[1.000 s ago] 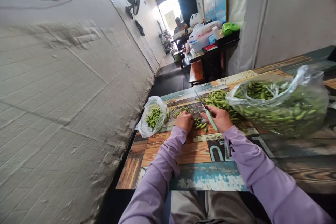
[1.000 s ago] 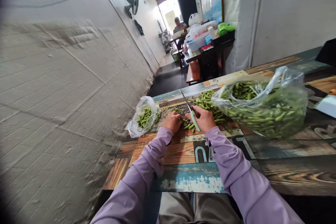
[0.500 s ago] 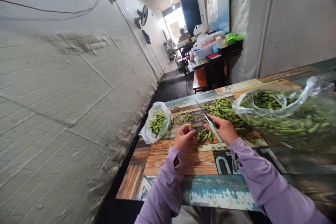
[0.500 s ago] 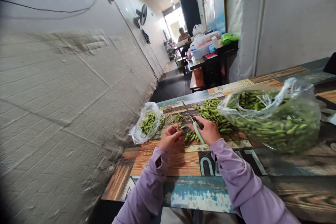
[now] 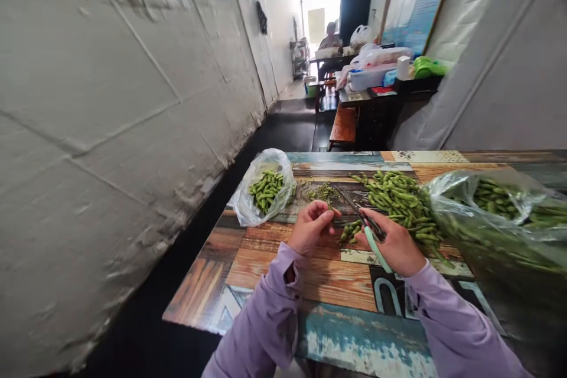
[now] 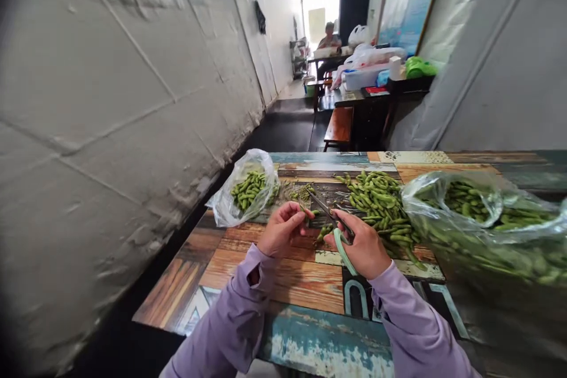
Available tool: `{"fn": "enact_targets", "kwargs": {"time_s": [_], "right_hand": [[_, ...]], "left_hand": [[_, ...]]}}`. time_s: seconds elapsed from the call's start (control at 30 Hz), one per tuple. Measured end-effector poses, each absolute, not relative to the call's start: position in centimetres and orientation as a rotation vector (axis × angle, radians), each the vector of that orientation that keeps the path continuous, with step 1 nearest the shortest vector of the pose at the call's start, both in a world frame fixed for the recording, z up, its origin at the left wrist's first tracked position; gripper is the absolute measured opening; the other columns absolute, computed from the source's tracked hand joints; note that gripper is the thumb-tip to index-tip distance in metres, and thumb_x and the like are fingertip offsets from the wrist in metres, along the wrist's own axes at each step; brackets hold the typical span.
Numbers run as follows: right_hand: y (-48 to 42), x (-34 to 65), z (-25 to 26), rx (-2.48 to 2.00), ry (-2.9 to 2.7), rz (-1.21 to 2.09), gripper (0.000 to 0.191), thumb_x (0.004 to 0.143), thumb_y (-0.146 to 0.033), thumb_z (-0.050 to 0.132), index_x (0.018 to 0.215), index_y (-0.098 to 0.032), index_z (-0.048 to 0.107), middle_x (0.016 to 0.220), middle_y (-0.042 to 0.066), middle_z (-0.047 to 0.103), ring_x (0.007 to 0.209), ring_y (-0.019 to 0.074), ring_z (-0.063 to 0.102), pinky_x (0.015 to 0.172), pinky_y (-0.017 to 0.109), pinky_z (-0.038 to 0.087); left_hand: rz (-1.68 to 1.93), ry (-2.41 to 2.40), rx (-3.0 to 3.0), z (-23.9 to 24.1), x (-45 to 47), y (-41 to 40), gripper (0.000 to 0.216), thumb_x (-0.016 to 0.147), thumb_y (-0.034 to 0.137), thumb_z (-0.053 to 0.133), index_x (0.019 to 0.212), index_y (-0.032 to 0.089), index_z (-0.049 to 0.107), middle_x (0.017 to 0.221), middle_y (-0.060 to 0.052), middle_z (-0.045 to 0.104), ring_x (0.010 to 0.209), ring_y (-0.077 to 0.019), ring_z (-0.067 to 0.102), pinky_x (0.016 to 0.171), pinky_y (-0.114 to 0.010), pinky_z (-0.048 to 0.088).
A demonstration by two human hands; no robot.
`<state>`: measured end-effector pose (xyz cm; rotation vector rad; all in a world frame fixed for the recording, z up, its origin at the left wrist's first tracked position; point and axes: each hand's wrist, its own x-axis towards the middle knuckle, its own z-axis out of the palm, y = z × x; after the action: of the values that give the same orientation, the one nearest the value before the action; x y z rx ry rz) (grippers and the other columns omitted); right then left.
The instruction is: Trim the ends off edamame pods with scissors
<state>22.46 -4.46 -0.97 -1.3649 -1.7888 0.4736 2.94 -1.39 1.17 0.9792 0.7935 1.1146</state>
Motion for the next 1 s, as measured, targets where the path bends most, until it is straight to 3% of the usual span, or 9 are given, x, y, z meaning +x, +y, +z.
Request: {"fn": "enact_targets", "kwargs": {"time_s": [0.13, 0.37, 0.7, 1.0], "right_hand": [[-4.8, 22.4, -1.0, -1.363, -1.913, 0.495, 0.05, 0.074, -0.042, 0.063, 0.119, -0.022, 0.058, 0.101, 0.007, 0.069, 0.083, 0.0206, 0.067, 0.081, 0.035, 0.054], [-5.1, 21.9, -1.2, -1.35, -2.048, 0.502, 0.05, 0.077, -0.039, 0.062, 0.123, -0.023, 0.053, 0.113, 0.008, 0.064, 0.099, 0.0224, 0.063, 0.082, 0.033, 0.053], [-4.9, 22.1, -1.4, -1.379, -2.066, 0.468, 0.053, 0.076, -0.043, 0.063, 0.124, -0.023, 0.054, 0.1, 0.006, 0.066, 0.08, 0.019, 0.064, 0.073, 0.031, 0.054], [-5.0, 22.0, -1.6, -1.332, -2.06, 0.44, 0.048, 0.077, -0.042, 0.063, 0.119, -0.02, 0.059, 0.104, 0.008, 0.068, 0.092, 0.0221, 0.065, 0.079, 0.032, 0.054]], "left_hand": [[1.208, 0.883, 1.01, 0.8, 2.7, -1.1, 0.028, 0.066, 0.035, 0.073, 0.08, 0.016, 0.058, 0.071, -0.001, 0.066, 0.046, -0.0064, 0.047, 0.042, -0.017, 0.035], [1.294, 1.007, 1.401, 0.8, 2.5, -0.9, 0.009, 0.07, 0.024, 0.068, 0.073, 0.017, 0.071, 0.071, -0.003, 0.064, 0.068, -0.0144, 0.054, 0.064, -0.024, 0.041], [1.318, 1.083, 1.673, 1.5, 2.4, -1.3, 0.007, 0.072, 0.018, 0.065, 0.071, 0.02, 0.072, 0.074, -0.005, 0.064, 0.073, -0.0172, 0.056, 0.069, -0.027, 0.041], [1.279, 1.153, 1.714, 1.5, 2.3, -1.1, 0.006, 0.072, 0.019, 0.064, 0.067, 0.016, 0.066, 0.069, -0.001, 0.06, 0.07, -0.014, 0.054, 0.068, -0.025, 0.04]]}}
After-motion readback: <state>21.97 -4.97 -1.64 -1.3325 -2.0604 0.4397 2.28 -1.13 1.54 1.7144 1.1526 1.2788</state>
